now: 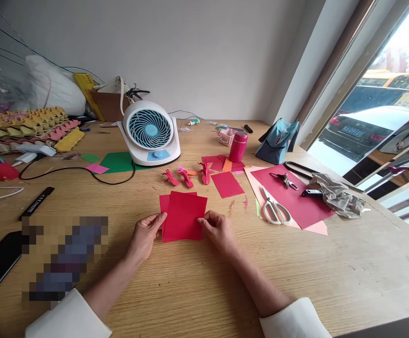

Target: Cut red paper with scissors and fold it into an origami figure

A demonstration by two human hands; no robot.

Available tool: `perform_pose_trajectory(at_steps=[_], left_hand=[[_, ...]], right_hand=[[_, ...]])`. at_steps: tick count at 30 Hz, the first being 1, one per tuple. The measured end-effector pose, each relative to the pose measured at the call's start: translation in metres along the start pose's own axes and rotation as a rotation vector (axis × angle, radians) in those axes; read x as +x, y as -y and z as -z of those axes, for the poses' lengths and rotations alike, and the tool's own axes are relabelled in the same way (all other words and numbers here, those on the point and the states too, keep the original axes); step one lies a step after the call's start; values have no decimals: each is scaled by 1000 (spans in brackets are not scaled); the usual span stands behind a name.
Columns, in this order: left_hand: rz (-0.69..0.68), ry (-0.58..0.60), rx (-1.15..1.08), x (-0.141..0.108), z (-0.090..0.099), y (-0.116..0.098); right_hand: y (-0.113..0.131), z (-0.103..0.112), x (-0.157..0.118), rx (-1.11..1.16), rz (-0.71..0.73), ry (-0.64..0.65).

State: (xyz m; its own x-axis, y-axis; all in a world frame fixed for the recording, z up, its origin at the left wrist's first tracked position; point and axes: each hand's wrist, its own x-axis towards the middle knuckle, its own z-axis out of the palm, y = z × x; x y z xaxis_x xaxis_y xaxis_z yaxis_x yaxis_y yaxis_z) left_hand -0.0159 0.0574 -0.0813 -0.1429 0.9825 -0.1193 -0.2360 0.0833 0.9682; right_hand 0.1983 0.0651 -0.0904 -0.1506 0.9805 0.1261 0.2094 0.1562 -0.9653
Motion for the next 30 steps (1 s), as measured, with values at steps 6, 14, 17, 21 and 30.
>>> perform_pose_trajectory(at_steps=[6, 14, 17, 21, 30], left_hand=[[-62, -37, -22, 4, 2, 1], [-50, -40, -89, 9, 4, 4], [-32, -45, -106, 9, 4, 3], [4, -52, -129, 9, 5, 0], [138, 39, -338, 0, -3, -7]], right_hand=[[-8, 34, 17, -78, -8, -197], [-29, 120, 54, -369, -41, -510], [-34, 133, 64, -477, -30, -573], [-28, 124, 62, -589, 71, -645], [17, 6, -1, -654, 549, 158]])
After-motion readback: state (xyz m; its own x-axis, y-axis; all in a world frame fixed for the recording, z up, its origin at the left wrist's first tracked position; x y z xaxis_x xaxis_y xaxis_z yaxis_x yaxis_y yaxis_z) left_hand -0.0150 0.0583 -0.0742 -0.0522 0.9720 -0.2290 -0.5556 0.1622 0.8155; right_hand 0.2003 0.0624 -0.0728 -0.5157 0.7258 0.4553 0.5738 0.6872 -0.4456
